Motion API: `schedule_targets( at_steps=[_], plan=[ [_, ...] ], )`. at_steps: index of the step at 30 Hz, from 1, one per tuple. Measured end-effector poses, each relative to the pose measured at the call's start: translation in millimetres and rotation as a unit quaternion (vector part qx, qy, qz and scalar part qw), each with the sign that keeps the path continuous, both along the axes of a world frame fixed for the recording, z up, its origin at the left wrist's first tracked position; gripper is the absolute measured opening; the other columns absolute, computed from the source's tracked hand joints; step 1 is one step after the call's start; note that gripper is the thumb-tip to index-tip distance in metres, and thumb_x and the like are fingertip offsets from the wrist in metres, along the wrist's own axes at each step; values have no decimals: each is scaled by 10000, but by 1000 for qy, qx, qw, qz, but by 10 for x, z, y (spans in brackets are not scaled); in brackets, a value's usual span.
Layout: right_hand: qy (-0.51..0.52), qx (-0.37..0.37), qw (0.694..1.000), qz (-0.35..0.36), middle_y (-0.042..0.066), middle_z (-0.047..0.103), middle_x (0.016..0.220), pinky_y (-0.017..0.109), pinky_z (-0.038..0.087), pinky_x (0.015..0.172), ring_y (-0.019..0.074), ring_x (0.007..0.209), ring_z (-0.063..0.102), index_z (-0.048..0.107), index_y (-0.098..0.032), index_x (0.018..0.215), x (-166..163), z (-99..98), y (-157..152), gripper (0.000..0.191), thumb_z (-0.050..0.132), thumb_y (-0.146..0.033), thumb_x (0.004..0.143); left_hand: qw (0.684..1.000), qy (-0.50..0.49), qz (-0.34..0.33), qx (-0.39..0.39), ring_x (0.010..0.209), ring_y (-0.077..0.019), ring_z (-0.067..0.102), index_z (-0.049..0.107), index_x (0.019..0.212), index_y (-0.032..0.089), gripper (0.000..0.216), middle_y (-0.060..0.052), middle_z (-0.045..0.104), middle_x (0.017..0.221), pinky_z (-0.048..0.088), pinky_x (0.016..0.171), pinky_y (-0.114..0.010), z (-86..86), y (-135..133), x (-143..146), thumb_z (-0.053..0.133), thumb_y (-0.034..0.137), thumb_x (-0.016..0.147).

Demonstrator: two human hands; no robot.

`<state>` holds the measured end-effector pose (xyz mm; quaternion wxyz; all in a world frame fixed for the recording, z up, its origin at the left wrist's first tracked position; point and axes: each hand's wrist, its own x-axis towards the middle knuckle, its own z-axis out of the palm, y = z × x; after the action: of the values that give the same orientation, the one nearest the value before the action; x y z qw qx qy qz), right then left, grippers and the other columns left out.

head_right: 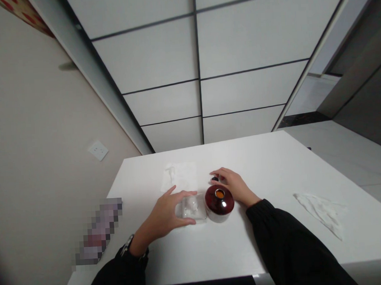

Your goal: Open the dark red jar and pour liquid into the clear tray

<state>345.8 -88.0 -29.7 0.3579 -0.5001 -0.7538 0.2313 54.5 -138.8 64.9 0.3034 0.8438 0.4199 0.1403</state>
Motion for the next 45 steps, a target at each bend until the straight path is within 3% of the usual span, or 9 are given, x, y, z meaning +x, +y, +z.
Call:
schedule_targets(
  at_steps=[4,10,12,15,19,22,25,34,45],
  plan=[
    [-1,-1,1000,-1,64,747,988,413,580,847,255,875,713,768,-236,1159,-1,5,-3,280,688,-444,990,1000,-5,22,11,1211,-323,743,590,1119,267,569,-65,775,1372,373,1266,-590,-15,-10,2,1001,307,727],
    [-5,-1,1000,-2,63,751,984,417,581,841,251,858,712,768,-241,1166,-3,18,-6,264,690,-421,989,1000,-13,-4,13,1395,-345,658,604,1424,282,785,-99,699,1501,297,1318,-614,-23,-6,-29,991,385,749],
    [-7,-1,1000,0,63,751,988,416,577,842,250,862,710,766,-243,1172,-2,17,-3,262,688,-417,993,1000,-22,-15,12,1383,-340,671,650,1401,274,703,-90,732,1459,278,1323,-635,-24,-2,-43,968,401,787],
    [-6,-2,1000,3,69,753,995,418,569,855,253,879,707,764,-236,1176,-1,8,5,268,688,-415,992,999,-47,-14,18,1355,-323,690,742,1250,265,415,-71,762,1412,276,1320,-647,-5,-4,-36,899,370,880],
    [-6,-2,1000,8,73,759,1014,423,562,874,256,899,703,763,-233,1182,3,-1,15,276,687,-417,992,993,-105,13,46,1282,-283,713,781,1137,222,193,-92,767,1363,481,1211,-496,94,-30,16,788,319,970],
    [-6,-3,1000,8,75,760,1014,425,560,877,257,902,701,765,-231,1179,3,6,16,273,686,-414,992,987,-143,29,63,1174,-262,739,781,1190,211,224,-92,784,1251,584,1056,-397,198,-60,49,736,301,990],
    [-6,-1,1000,6,75,758,992,420,563,859,255,883,699,770,-232,1174,-1,20,11,267,689,-409,990,981,-174,49,75,1084,-260,759,778,1213,228,239,-75,806,1160,606,996,-395,267,-79,51,718,306,995],
    [-2,3,1000,3,75,770,1030,424,567,874,262,903,711,770,-243,1154,-17,24,9,251,708,-406,974,967,-213,125,64,1136,-253,772,707,1317,245,385,-59,806,1253,602,1066,-406,322,-94,23,763,311,942],
    [-8,0,1000,1,70,762,1010,414,568,861,258,894,710,772,-240,1160,-18,45,-2,253,705,-405,980,968,-209,114,82,1138,-246,767,716,1316,245,369,-65,802,1291,588,1086,-426,303,-84,18,742,278,949]
  ],
)
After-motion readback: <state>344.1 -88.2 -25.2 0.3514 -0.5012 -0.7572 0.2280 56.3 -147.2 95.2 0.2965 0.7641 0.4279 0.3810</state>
